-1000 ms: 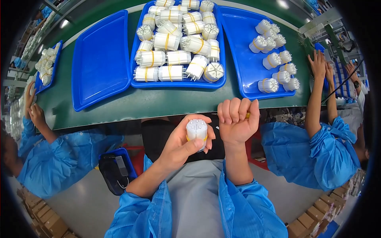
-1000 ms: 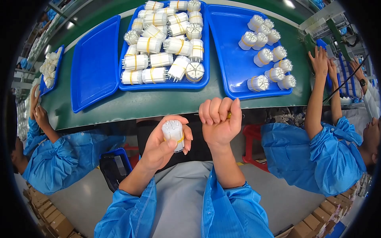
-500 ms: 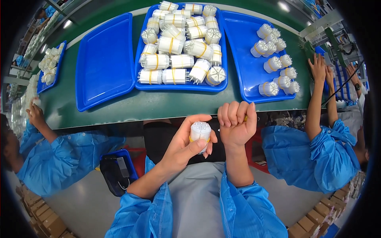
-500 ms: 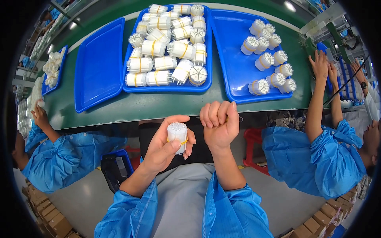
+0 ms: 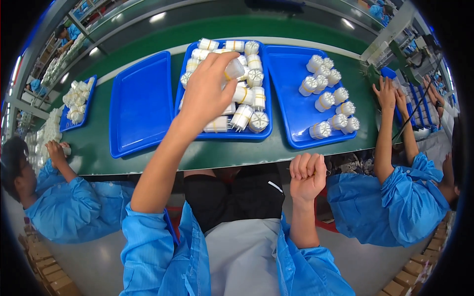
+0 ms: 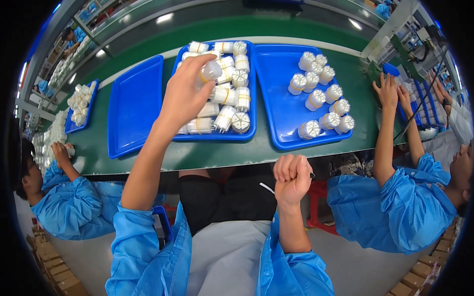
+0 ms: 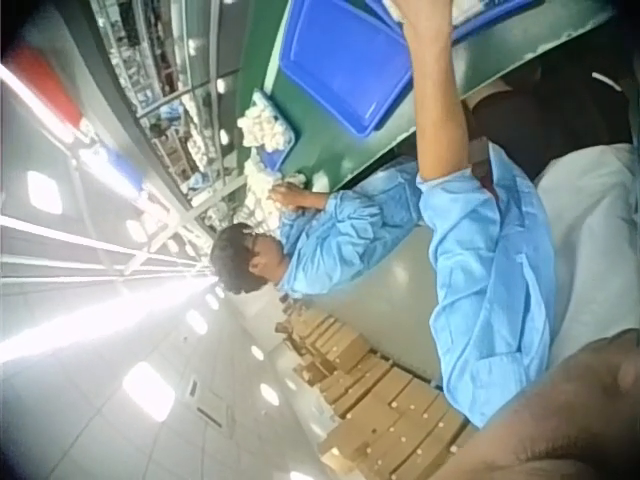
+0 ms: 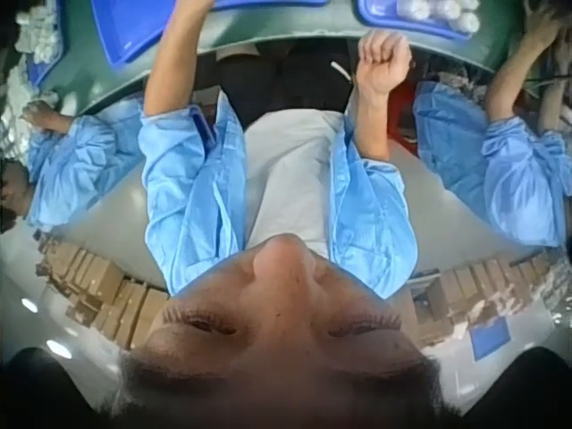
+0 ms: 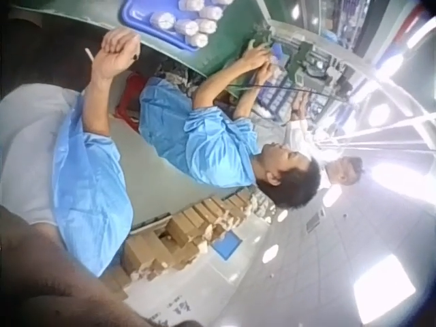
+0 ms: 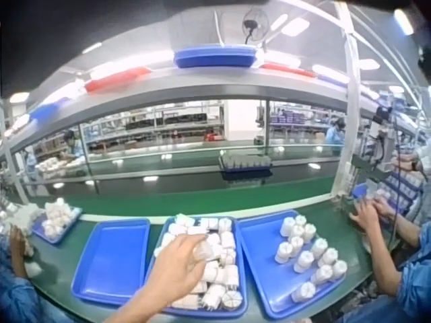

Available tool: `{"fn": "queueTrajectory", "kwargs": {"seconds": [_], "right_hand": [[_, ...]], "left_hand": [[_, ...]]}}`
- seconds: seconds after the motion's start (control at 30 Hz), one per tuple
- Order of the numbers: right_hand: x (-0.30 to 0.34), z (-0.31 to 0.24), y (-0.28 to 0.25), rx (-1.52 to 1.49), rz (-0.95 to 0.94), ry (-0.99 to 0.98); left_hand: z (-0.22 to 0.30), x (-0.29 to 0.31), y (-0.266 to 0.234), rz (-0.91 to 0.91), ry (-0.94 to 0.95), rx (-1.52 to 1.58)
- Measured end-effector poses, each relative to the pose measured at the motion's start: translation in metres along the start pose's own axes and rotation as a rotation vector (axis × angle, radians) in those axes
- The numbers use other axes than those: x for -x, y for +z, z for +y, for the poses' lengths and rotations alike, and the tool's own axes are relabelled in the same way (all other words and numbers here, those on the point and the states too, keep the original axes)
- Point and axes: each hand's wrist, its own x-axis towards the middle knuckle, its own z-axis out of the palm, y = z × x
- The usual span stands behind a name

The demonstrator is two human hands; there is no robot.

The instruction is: The person assembles small white plastic components by inserting pins or small parts into them using an insertion tool at a manufacturing workstation.

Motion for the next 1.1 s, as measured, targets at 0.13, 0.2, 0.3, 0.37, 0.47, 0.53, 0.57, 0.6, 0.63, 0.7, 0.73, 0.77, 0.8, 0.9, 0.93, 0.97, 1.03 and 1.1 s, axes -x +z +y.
{"fn": "queueTrajectory", "kwargs": {"seconds": [0.13, 0.2, 0.3, 0.37, 0.47, 0.53, 0.57, 0.6, 0.63, 0.7, 0.73, 0.77, 0.8, 0.9, 0.93, 0.97, 1.03, 1.1], "right_hand": [[-0.012, -0.027, -0.016, 0.357, 0.116, -0.074], [-0.025, -0.038, -0.025, 0.495, 0.243, -0.064], [-0.052, -0.053, -0.023, 1.07, 0.239, -0.231], [-0.063, -0.06, -0.016, 1.525, 0.21, -0.071], [-0.075, -0.054, -0.028, 1.649, 0.158, -0.108], [-0.073, -0.056, -0.023, 1.502, 0.173, -0.061], [-0.067, -0.054, -0.02, 1.095, 0.172, -0.031], [-0.059, -0.052, -0.016, 0.69, 0.166, 0.006], [-0.05, -0.05, -0.008, 0.483, 0.124, 0.094], [-0.031, -0.037, 0.012, 0.211, -0.004, 0.201], [-0.022, -0.028, 0.021, 0.108, -0.045, 0.239], [-0.014, -0.022, 0.032, 0.089, -0.066, 0.271], [-0.006, -0.017, 0.039, 0.07, -0.085, 0.306], [0.013, 0.002, 0.044, 0.048, -0.115, 0.384], [0.017, 0.007, 0.045, 0.04, -0.122, 0.392], [0.019, 0.01, 0.047, 0.039, -0.127, 0.401], [0.024, 0.017, 0.051, 0.1, -0.064, 0.302], [0.026, 0.037, 0.063, 0.201, -0.03, 0.099]], "left_hand": [[-0.037, -0.023, 0.028, -0.279, 0.067, -0.34], [-0.037, -0.024, 0.024, -0.31, 0.096, -0.363], [-0.033, -0.017, 0.026, -0.136, 0.14, -0.296], [-0.015, -0.012, 0.026, -0.074, 0.153, -0.252], [0.02, 0.004, 0.019, 0.01, 0.158, -0.146], [0.04, 0.025, 0.014, 0.031, 0.076, 0.151], [0.051, 0.039, 0.01, 0.03, 0.028, 0.246], [0.06, 0.055, 0.007, 0.027, -0.023, 0.342], [0.062, 0.071, 0.014, 0.002, -0.088, 0.521], [0.07, 0.096, 0.028, -0.043, -0.197, 0.826], [0.076, 0.104, 0.036, -0.065, -0.242, 0.954], [0.077, 0.11, 0.047, -0.078, -0.265, 1.074], [0.08, 0.116, 0.055, -0.09, -0.29, 1.194], [0.089, 0.125, 0.056, -0.113, -0.441, 1.463], [0.088, 0.126, 0.054, -0.122, -0.448, 1.492], [0.088, 0.129, 0.055, -0.113, -0.454, 1.489], [0.089, 0.134, 0.057, 0.011, -0.507, 1.515], [0.095, 0.14, 0.057, 0.052, -0.569, 1.562]]}}
